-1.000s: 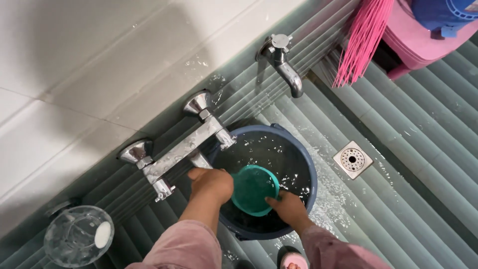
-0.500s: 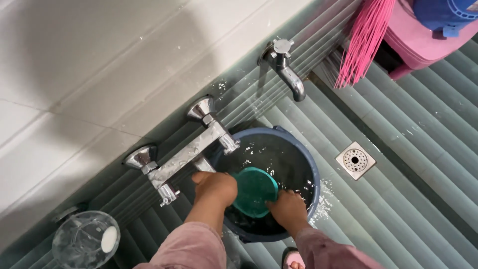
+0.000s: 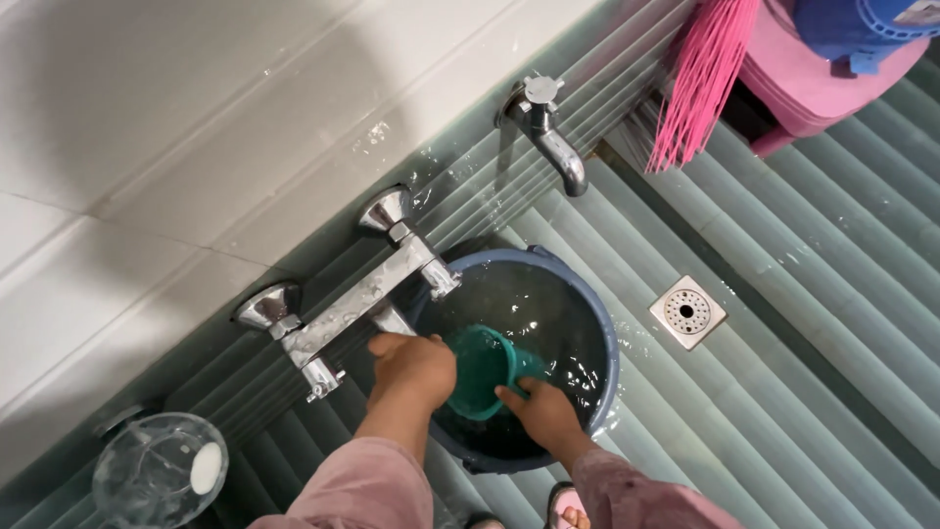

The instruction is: Cleaning the bathroom by rinsing the walls and floor with water from a mug and using a broom

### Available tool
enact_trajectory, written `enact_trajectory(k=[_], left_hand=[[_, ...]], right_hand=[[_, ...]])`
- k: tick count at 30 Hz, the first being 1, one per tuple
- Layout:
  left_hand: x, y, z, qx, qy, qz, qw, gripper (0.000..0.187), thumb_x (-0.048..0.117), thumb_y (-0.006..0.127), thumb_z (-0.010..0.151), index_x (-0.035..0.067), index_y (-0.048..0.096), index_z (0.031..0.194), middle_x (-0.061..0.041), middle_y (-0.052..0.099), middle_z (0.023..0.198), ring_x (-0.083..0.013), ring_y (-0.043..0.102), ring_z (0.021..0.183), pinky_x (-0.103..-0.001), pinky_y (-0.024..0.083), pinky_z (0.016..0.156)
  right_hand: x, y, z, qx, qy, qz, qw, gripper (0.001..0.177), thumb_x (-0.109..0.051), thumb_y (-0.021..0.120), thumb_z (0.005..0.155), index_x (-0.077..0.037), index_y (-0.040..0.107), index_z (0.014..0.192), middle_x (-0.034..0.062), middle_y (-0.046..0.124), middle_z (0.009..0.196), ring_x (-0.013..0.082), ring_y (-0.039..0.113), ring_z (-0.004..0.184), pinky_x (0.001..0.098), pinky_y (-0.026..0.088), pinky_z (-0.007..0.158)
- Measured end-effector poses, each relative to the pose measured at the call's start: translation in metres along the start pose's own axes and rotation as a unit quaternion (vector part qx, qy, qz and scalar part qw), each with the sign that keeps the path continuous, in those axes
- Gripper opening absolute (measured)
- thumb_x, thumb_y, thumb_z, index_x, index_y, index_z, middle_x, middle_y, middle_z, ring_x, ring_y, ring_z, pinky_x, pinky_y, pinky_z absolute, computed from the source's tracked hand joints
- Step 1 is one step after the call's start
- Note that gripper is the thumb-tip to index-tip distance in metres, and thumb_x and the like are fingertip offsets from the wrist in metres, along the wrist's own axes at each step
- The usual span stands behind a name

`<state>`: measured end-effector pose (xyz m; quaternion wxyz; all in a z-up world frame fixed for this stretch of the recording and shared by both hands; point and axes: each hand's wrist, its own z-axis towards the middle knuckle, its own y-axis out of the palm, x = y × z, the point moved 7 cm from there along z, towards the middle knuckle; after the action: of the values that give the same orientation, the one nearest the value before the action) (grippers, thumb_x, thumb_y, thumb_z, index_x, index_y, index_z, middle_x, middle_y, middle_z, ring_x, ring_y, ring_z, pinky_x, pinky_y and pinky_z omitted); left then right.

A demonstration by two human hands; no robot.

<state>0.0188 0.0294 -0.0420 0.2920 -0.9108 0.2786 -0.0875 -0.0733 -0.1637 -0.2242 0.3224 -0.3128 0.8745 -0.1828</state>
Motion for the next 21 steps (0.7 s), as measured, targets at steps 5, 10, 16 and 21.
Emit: enact_trajectory(k=[5,10,16,21], left_hand=[[-0.005,0.013,0.029,0.028,-0.01,0.003,1.0,0.053,0.045,0.049,0.094,0.005,0.026,0.12,-0.022,0.055,0.133,-0.0391,0.059,0.119,-0.052,0.044,0.098],[-0.007,0.023,0.049,0.045,-0.053,-0.073,0.995,0.066,0.041,0.062,0.089,0.005,0.023,0.129,-0.022,0.047,0.14,-0.0428,0.054,0.121,-0.051,0.047,0.095],[-0.006,0.009,0.025,0.059,-0.044,-0.112,0.991,0.059,0.012,0.066,0.08,0.006,0.033,0.129,-0.018,0.051,0.139,-0.0384,0.057,0.122,-0.044,0.049,0.098],[-0.008,0.023,0.048,0.085,-0.053,-0.122,0.987,0.052,0.022,0.07,0.081,0.01,0.039,0.121,-0.014,0.057,0.133,-0.0348,0.062,0.115,-0.041,0.052,0.092]], right_hand=[[-0.002,-0.018,-0.024,0.027,0.082,0.234,0.968,0.035,-0.045,0.073,0.08,-0.01,0.069,0.076,0.0039,0.059,0.067,0.0143,0.053,0.059,0.0298,0.04,0.06],[0.011,-0.042,-0.056,0.061,0.017,0.42,0.905,0.051,-0.026,0.081,0.078,-0.017,0.036,0.055,-0.0037,0.033,0.052,0.01,0.033,0.049,0.0263,0.024,0.049],[0.02,-0.074,-0.103,0.143,-0.009,0.475,0.868,0.029,-0.011,0.079,0.073,-0.005,0.057,0.054,0.0007,0.049,0.051,0.0129,0.046,0.052,0.0269,0.038,0.054],[0.007,-0.118,-0.165,0.19,-0.008,0.478,0.858,0.036,-0.015,0.072,0.075,-0.007,0.044,0.054,0.0047,0.038,0.054,0.0161,0.036,0.055,0.0311,0.027,0.056]])
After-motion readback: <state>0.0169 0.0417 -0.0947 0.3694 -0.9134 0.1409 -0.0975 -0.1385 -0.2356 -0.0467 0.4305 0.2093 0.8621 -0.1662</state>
